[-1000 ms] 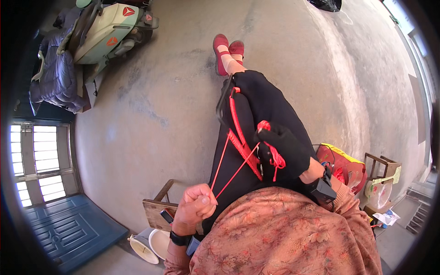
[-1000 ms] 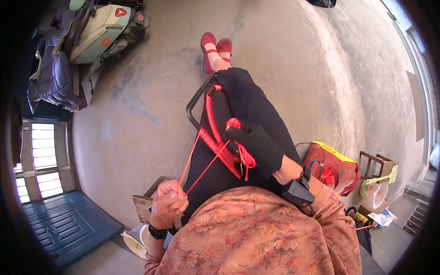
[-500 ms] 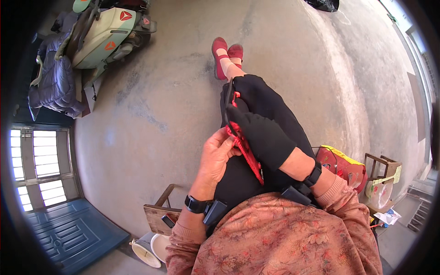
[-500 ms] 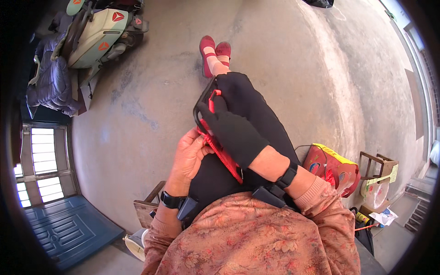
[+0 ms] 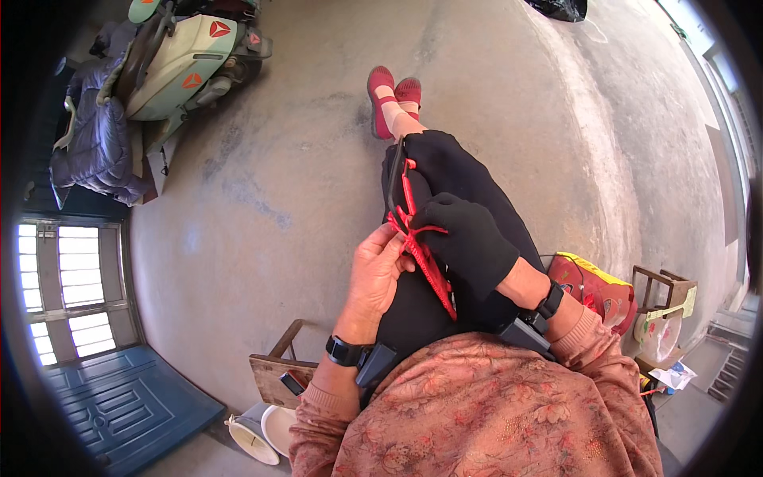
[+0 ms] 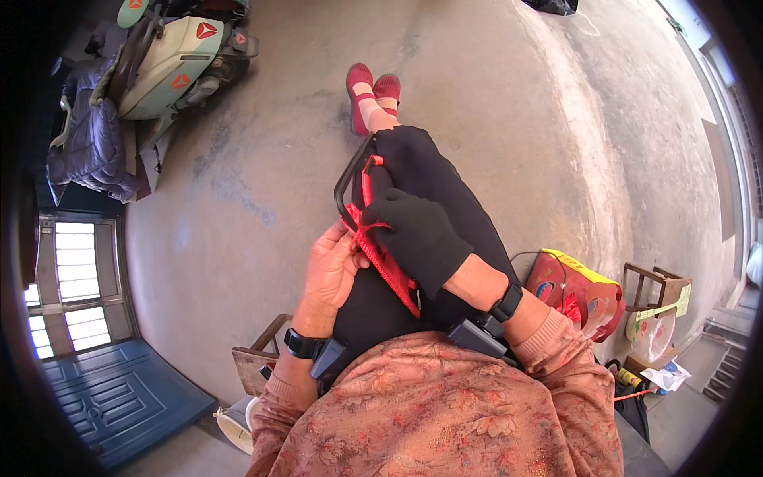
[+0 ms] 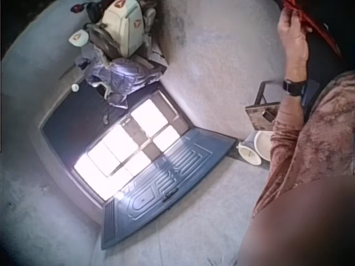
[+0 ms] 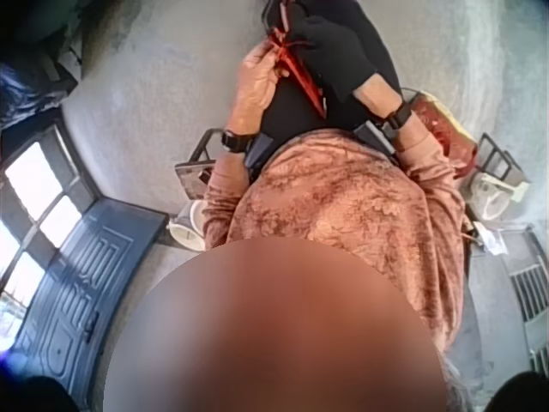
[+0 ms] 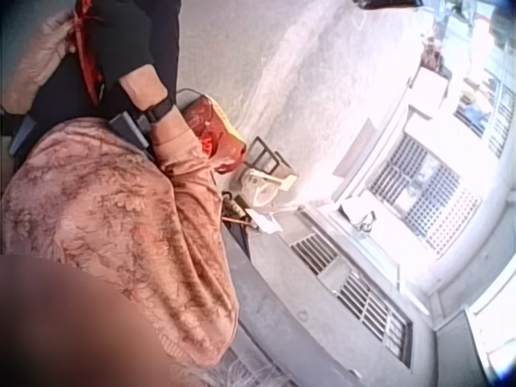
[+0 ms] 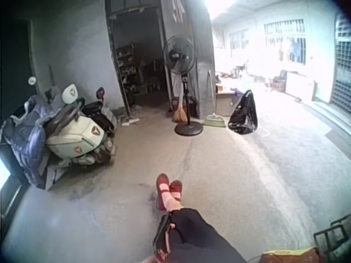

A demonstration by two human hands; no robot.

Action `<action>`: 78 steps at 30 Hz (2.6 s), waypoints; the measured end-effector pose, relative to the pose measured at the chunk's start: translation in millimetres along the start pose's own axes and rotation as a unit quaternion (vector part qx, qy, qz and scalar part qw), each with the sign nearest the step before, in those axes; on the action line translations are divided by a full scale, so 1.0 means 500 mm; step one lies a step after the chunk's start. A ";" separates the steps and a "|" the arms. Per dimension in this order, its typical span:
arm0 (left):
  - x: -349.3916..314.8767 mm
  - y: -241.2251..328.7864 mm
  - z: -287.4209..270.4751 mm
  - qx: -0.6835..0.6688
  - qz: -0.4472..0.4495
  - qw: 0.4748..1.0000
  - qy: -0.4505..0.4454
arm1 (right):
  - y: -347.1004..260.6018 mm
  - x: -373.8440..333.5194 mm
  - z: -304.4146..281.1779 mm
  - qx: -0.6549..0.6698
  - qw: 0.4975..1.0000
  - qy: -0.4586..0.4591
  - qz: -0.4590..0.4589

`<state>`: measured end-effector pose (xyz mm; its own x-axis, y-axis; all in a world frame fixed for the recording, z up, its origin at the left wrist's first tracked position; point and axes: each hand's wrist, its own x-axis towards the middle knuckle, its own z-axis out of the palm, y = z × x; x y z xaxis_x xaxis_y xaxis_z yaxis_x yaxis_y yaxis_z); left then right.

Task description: Wrapping and weaving a red nylon rope around a red plastic frame.

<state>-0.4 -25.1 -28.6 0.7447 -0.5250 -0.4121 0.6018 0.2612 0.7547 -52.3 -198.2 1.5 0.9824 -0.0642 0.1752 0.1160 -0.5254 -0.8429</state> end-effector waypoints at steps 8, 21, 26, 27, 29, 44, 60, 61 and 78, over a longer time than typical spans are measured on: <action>0.002 0.073 -0.089 -0.189 -0.048 0.978 -0.070 | -0.033 0.003 -0.042 0.178 0.969 0.078 0.154; -0.228 0.263 -0.013 0.139 0.164 0.972 -0.093 | -0.106 0.044 -0.043 0.140 0.982 -0.096 -0.086; -0.163 0.209 -0.033 0.241 0.071 0.962 0.103 | -0.093 0.001 -0.106 0.415 0.886 -0.157 0.138; -0.141 0.186 -0.029 0.256 0.055 0.963 0.062 | -0.092 -0.015 -0.105 0.495 0.836 -0.144 0.188; -0.101 0.133 -0.006 0.289 0.051 0.956 0.007 | -0.095 -0.054 -0.096 0.495 0.844 -0.088 0.186; -0.035 0.074 -0.045 0.062 0.050 0.995 0.058 | -0.026 0.030 -0.079 0.225 0.968 0.064 0.096; -0.020 0.107 -0.017 0.183 0.094 0.978 -0.015 | 0.004 0.005 -0.083 0.527 0.832 0.036 0.167; -0.036 0.111 -0.011 0.182 0.095 0.979 -0.016 | -0.021 -0.003 -0.097 0.688 0.708 0.059 0.148; -0.204 0.073 -0.045 -0.103 -0.161 0.981 0.016 | 0.004 -0.086 -0.009 0.694 0.647 -0.024 0.314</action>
<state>-47.9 56.2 29.5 0.5132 -0.5824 -0.6304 0.8503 0.2454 0.4655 -94.7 -200.2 -5.4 0.8989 0.1497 -0.4117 -0.3223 0.8625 -0.3902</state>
